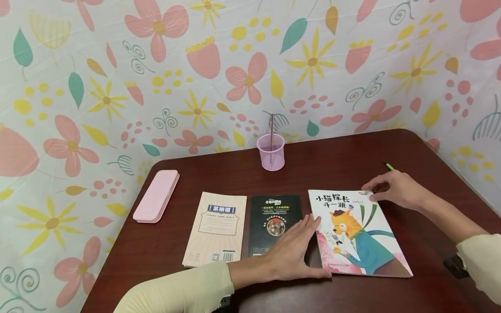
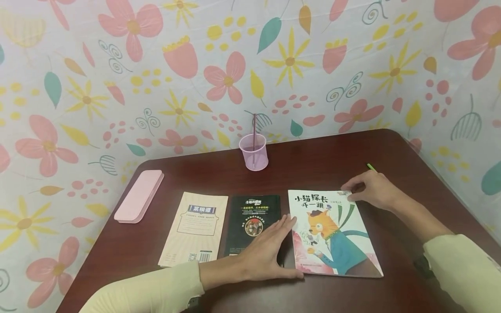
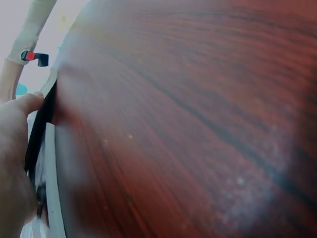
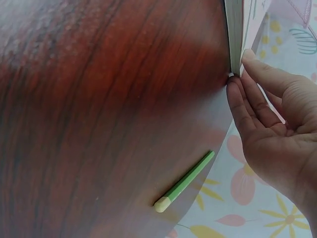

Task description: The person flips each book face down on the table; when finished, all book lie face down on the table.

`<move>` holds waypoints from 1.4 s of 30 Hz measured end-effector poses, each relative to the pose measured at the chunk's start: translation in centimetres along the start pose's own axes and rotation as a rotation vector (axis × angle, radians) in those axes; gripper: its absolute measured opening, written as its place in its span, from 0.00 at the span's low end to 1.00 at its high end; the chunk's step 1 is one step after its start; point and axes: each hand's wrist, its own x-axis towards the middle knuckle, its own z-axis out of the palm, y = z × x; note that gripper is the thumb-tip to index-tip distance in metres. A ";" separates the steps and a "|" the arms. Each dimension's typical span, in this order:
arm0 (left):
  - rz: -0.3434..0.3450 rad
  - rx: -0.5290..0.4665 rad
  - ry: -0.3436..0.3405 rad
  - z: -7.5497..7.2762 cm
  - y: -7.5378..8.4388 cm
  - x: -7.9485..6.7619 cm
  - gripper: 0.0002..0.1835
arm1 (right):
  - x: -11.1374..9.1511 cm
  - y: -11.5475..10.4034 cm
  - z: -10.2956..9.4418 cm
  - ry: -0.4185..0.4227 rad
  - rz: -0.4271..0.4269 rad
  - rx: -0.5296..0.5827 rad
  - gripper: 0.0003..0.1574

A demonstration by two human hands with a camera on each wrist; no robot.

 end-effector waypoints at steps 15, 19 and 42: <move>-0.035 -0.844 0.027 -0.5 1.2 -0.1 0.63 | -0.1 0.2 0.1 -0.034 -0.033 0.027 0.20; -0.074 -1.082 0.006 -0.5 1.6 -0.1 0.54 | -0.3 0.2 0.0 -0.050 -0.060 0.038 0.21; -0.178 -1.262 -0.010 -0.5 2.0 -1.0 0.39 | -0.2 -0.5 -0.9 -0.082 -0.071 0.025 0.22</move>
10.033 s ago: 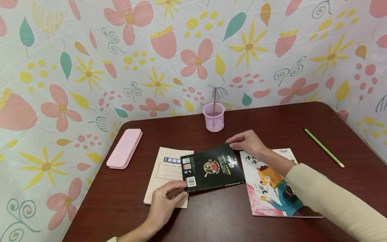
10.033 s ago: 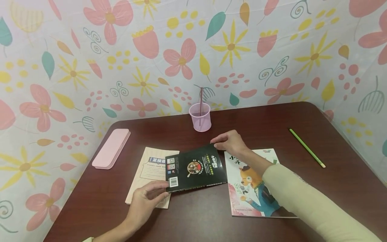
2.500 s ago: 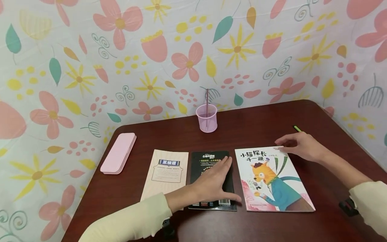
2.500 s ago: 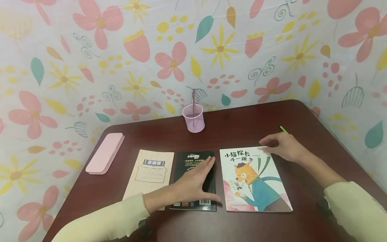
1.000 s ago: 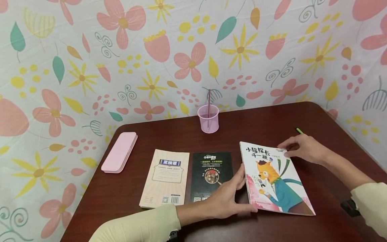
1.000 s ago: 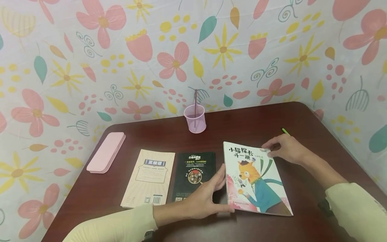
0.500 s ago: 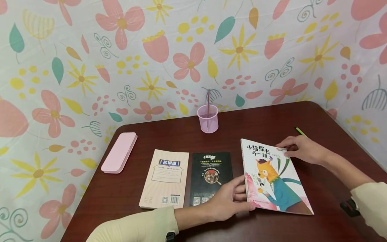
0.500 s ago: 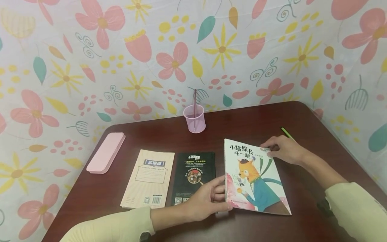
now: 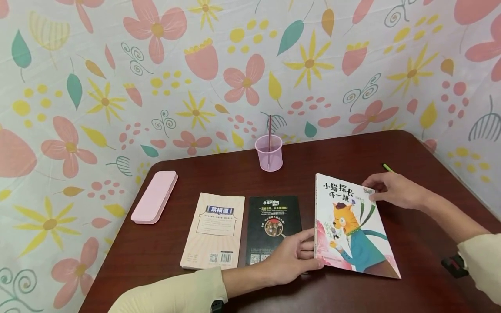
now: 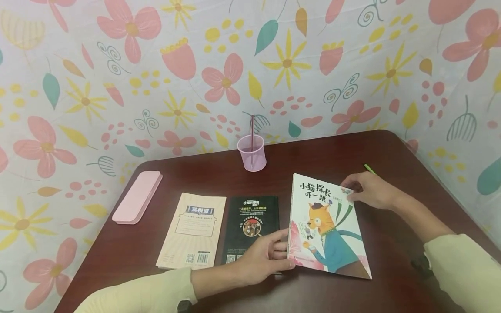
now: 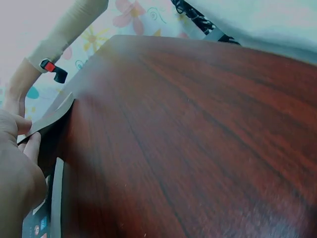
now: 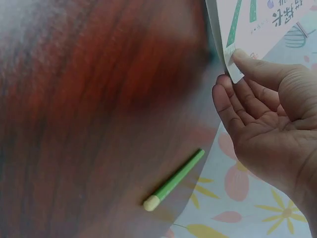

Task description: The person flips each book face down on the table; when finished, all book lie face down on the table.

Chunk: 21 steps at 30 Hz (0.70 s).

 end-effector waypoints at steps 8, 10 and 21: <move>-0.018 0.241 -0.018 -0.7 1.2 -0.5 0.32 | 0.0 -1.0 -1.5 0.040 -0.006 0.036 0.20; 0.006 0.269 -0.007 -0.8 1.6 -0.5 0.31 | 0.0 -1.3 -1.8 0.071 -0.007 0.041 0.18; 0.228 0.286 0.202 -2.4 3.8 0.2 0.23 | -0.2 -2.3 -3.7 0.340 -0.009 0.101 0.17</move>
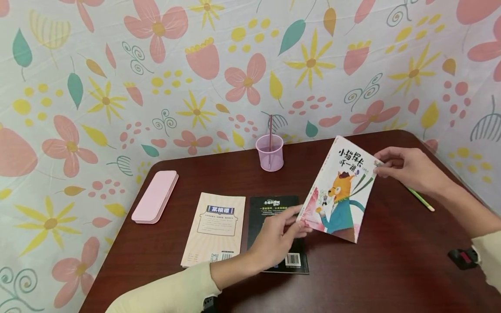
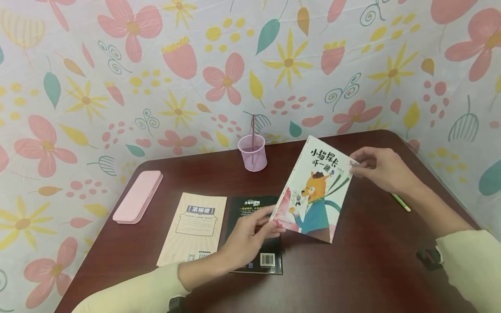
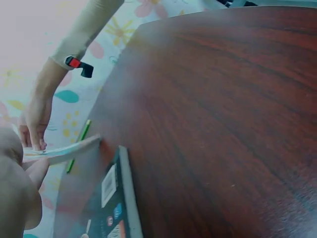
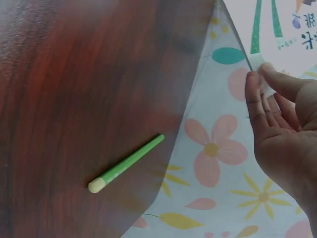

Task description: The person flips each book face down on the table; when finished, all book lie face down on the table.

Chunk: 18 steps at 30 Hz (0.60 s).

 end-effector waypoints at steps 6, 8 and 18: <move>0.069 0.109 0.141 -1.0 0.9 0.2 0.18 | -0.1 -0.9 -1.0 0.054 0.083 0.109 0.17; 0.078 0.147 0.176 -1.3 1.2 0.2 0.17 | -0.2 -1.1 -1.2 0.061 0.093 0.175 0.17; 0.169 0.154 0.226 -2.0 1.3 -0.1 0.18 | -0.3 -0.8 -1.4 0.074 0.074 0.356 0.18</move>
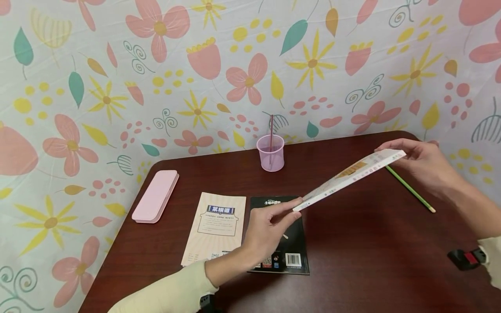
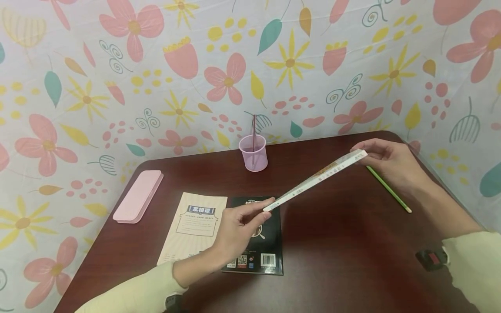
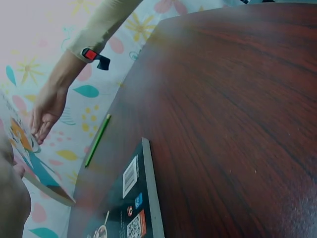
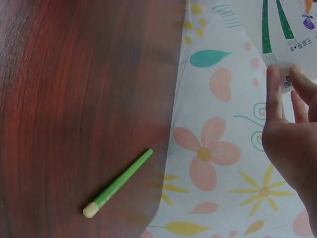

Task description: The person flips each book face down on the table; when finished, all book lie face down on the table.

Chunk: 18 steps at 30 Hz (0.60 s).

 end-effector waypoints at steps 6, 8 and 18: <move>0.195 0.109 -0.001 -0.1 -0.5 -0.1 0.18 | -0.1 0.0 0.0 -0.083 0.131 0.290 0.22; 0.274 0.182 0.000 -0.1 -0.8 -0.2 0.18 | -0.1 0.0 0.2 -0.105 0.179 0.381 0.22; 0.442 0.353 -0.015 0.2 -1.9 -1.2 0.15 | -0.4 0.0 1.1 -0.149 0.328 0.468 0.17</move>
